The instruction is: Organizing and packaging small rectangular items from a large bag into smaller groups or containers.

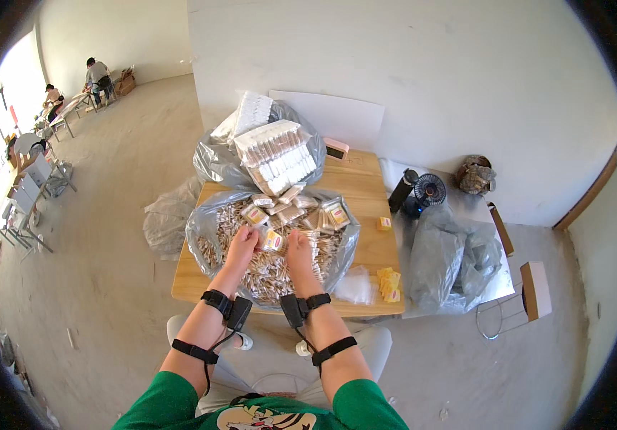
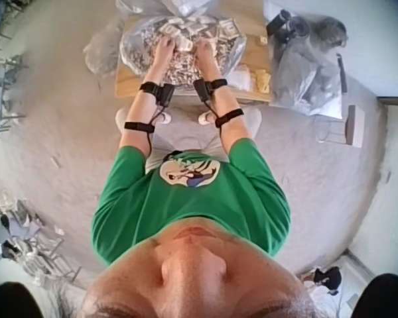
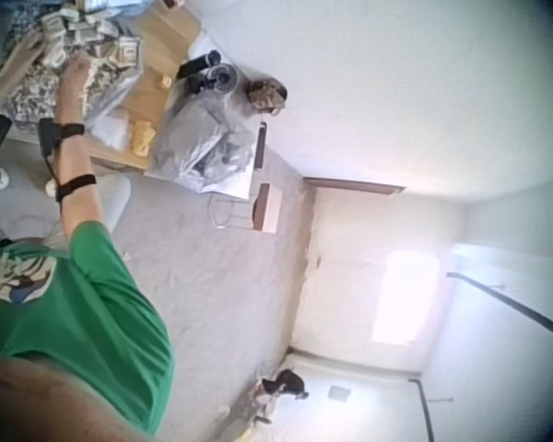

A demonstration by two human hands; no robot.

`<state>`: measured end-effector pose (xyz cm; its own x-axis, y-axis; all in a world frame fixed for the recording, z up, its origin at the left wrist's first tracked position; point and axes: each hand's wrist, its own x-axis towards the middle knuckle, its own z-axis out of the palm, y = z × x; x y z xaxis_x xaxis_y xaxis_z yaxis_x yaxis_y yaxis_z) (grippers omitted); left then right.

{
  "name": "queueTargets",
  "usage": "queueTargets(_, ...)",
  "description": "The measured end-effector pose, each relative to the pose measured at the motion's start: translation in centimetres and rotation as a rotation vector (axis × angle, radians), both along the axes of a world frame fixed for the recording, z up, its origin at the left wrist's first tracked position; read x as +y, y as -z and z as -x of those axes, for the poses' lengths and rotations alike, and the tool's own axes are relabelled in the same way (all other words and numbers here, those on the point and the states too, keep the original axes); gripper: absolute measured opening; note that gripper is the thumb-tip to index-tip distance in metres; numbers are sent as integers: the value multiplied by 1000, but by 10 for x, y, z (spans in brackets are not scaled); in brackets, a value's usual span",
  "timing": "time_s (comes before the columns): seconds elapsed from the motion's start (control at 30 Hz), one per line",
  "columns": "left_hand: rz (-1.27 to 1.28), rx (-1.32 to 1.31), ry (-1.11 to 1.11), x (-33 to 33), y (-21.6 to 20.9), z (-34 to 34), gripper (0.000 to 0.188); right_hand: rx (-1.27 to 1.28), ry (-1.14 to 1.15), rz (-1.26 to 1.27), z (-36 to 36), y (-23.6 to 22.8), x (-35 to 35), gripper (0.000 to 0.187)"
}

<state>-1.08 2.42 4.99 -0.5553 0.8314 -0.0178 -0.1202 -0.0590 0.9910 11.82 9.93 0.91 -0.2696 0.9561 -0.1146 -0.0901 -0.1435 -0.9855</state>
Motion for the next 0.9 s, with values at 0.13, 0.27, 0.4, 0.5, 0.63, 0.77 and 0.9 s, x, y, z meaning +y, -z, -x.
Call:
queueTargets(0.13,29,-15,19,-1,-11,-8,21,8,171,-162,5,21,9,37)
queueTargets(0.27,143,329,-15,-1,4,0,22,-63,166,-184,9,15,-3,36)
queueTargets(0.4,27,205,-85,2,5,-12,20,235,77,90,6,-6,-18,38)
queueTargets(0.5,-11,156,-76,7,13,-10,20,230,54,259,3,-19,-23,38)
queueTargets(0.63,101,530,-198,13,12,-5,21,-283,117,-233,-15,3,12,37)
queueTargets(0.77,159,509,-222,6,17,17,22,-512,138,-534,-13,-22,16,32)
queueTargets(0.9,201,653,-246,8,16,23,20,-540,142,-644,-6,-32,26,32)
